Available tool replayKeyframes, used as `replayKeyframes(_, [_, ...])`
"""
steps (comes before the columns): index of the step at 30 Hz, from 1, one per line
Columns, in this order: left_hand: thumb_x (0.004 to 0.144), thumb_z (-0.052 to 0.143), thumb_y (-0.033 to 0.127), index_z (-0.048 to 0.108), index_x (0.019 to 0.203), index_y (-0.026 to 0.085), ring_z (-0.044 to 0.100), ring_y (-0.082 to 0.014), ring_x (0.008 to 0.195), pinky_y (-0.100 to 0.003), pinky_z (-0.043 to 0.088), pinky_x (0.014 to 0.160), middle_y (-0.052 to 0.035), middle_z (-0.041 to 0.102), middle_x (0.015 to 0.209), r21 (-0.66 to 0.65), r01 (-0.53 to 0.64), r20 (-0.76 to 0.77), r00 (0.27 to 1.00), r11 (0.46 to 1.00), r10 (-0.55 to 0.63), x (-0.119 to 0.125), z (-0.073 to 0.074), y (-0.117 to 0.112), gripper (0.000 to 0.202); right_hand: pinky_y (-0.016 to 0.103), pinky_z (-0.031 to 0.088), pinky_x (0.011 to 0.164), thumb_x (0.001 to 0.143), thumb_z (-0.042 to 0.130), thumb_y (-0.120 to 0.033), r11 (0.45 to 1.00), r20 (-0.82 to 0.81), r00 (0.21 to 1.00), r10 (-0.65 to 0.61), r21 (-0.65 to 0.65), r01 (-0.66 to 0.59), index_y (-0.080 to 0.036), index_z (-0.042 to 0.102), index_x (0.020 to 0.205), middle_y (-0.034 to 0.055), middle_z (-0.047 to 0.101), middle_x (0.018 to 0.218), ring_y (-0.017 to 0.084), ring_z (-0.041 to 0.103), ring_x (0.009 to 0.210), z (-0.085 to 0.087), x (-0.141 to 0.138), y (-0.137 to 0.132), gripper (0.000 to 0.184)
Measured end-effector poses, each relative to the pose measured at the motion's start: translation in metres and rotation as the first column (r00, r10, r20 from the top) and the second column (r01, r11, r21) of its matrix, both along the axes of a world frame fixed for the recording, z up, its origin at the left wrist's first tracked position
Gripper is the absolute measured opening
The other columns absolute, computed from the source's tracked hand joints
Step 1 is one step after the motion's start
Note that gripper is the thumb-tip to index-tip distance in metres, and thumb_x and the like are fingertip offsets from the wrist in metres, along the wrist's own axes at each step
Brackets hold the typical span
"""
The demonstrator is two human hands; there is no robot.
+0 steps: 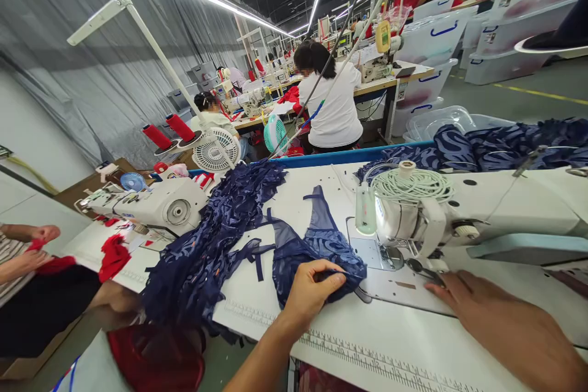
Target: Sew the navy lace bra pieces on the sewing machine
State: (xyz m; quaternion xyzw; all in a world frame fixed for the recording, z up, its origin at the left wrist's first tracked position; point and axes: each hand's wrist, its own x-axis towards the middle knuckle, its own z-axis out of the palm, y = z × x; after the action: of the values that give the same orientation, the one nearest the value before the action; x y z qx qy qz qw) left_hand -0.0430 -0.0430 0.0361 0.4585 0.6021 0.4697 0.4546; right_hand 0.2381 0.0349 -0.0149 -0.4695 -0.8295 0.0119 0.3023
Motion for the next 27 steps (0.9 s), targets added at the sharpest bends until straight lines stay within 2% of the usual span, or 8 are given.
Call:
replayKeyframes(3, [0.077, 0.071, 0.038, 0.074, 0.089, 0.015, 0.058, -0.0164, 0.08, -0.027, 0.044, 0.074, -0.0031, 0.069, 0.085, 0.007, -0.092, 0.056, 0.994, 0.996, 0.092, 0.009, -0.006, 0.008, 0.025, 0.05, 0.046, 0.076, 0.097, 0.037, -0.041, 0.983, 0.165, 0.983, -0.086, 0.175, 0.057, -0.018, 0.069, 0.105, 0.0206, 0.068, 0.107, 0.04, 0.063, 0.099, 0.002, 0.013, -0.001, 0.041])
replayKeyframes(6, [0.074, 0.075, 0.032, 0.071, 0.101, 0.015, 0.058, -0.015, 0.076, -0.027, 0.046, 0.071, -0.0033, 0.065, 0.089, -0.018, -0.022, 0.059, 0.998, 1.0, 0.023, 0.023, -0.008, 0.01, 0.032, 0.047, 0.049, 0.085, 0.097, 0.04, -0.036, 0.988, 0.058, 0.987, 0.153, 0.016, -0.154, -0.023, 0.069, 0.105, 0.0133, 0.071, 0.108, 0.033, 0.066, 0.098, 0.004, -0.01, -0.023, 0.032])
replayKeyframes(9, [0.067, 0.082, 0.023, 0.065, 0.109, 0.019, 0.06, -0.0198, 0.094, -0.032, 0.048, 0.085, -0.0057, 0.062, 0.106, 0.074, 0.122, -0.168, 0.98, 0.99, -0.108, 0.028, -0.007, -0.003, 0.045, 0.03, 0.054, 0.07, 0.101, 0.038, -0.037, 0.944, -0.077, 0.961, 0.265, -0.184, -0.275, -0.027, 0.065, 0.099, 0.0041, 0.072, 0.093, 0.019, 0.069, 0.081, 0.0, -0.045, -0.046, 0.029])
replayKeyframes(12, [0.066, 0.085, 0.019, 0.065, 0.094, 0.02, 0.055, -0.0253, 0.101, -0.04, 0.043, 0.091, -0.0059, 0.059, 0.106, 0.129, 0.188, -0.573, 0.815, 0.974, -0.081, 0.024, -0.011, -0.023, 0.034, 0.029, 0.055, 0.065, 0.102, 0.036, -0.038, 0.929, -0.204, 0.954, 0.221, -0.253, -0.269, -0.026, 0.063, 0.094, 0.0034, 0.071, 0.087, 0.018, 0.07, 0.077, -0.008, -0.064, -0.053, 0.032])
replayKeyframes(14, [0.069, 0.078, 0.012, 0.063, 0.085, 0.019, 0.054, -0.0255, 0.097, -0.041, 0.041, 0.087, -0.0057, 0.06, 0.101, 0.109, 0.189, -0.71, 0.702, 0.976, -0.057, 0.021, -0.021, -0.032, 0.023, 0.028, 0.057, 0.07, 0.101, 0.037, -0.039, 0.93, -0.238, 0.948, 0.21, -0.25, -0.269, -0.026, 0.065, 0.097, 0.0046, 0.072, 0.093, 0.02, 0.071, 0.085, -0.014, -0.067, -0.049, 0.03])
replayKeyframes(16, [0.076, 0.068, 0.006, 0.061, 0.083, 0.019, 0.055, -0.0246, 0.096, -0.04, 0.041, 0.085, -0.0056, 0.061, 0.099, 0.114, 0.178, -0.756, 0.653, 0.977, -0.03, 0.02, -0.033, -0.036, 0.016, 0.028, 0.058, 0.077, 0.101, 0.041, -0.039, 0.921, -0.262, 0.94, 0.217, -0.263, -0.286, -0.026, 0.066, 0.102, 0.0055, 0.073, 0.1, 0.02, 0.072, 0.093, -0.018, -0.069, -0.044, 0.029])
replayKeyframes(20, [0.077, 0.07, 0.01, 0.06, 0.09, 0.019, 0.055, -0.0247, 0.096, -0.04, 0.041, 0.086, -0.0061, 0.062, 0.103, 0.155, 0.186, -0.744, 0.668, 0.97, -0.009, 0.021, -0.048, -0.04, 0.018, 0.03, 0.058, 0.084, 0.101, 0.039, -0.039, 0.899, -0.311, 0.922, 0.23, -0.294, -0.324, -0.024, 0.066, 0.11, 0.0075, 0.073, 0.107, 0.021, 0.071, 0.099, -0.012, -0.076, -0.047, 0.032])
replayKeyframes(27, [0.09, 0.049, 0.008, 0.056, 0.091, 0.02, 0.06, -0.0174, 0.081, -0.028, 0.045, 0.073, -0.0035, 0.064, 0.087, 0.29, 0.152, -0.621, 0.781, 0.945, 0.065, 0.018, -0.041, -0.043, 0.014, 0.032, 0.059, 0.087, 0.095, 0.05, -0.052, 0.875, -0.357, 0.921, 0.155, -0.384, -0.296, -0.021, 0.059, 0.129, 0.0108, 0.069, 0.12, 0.023, 0.07, 0.102, -0.012, -0.085, -0.057, 0.047])
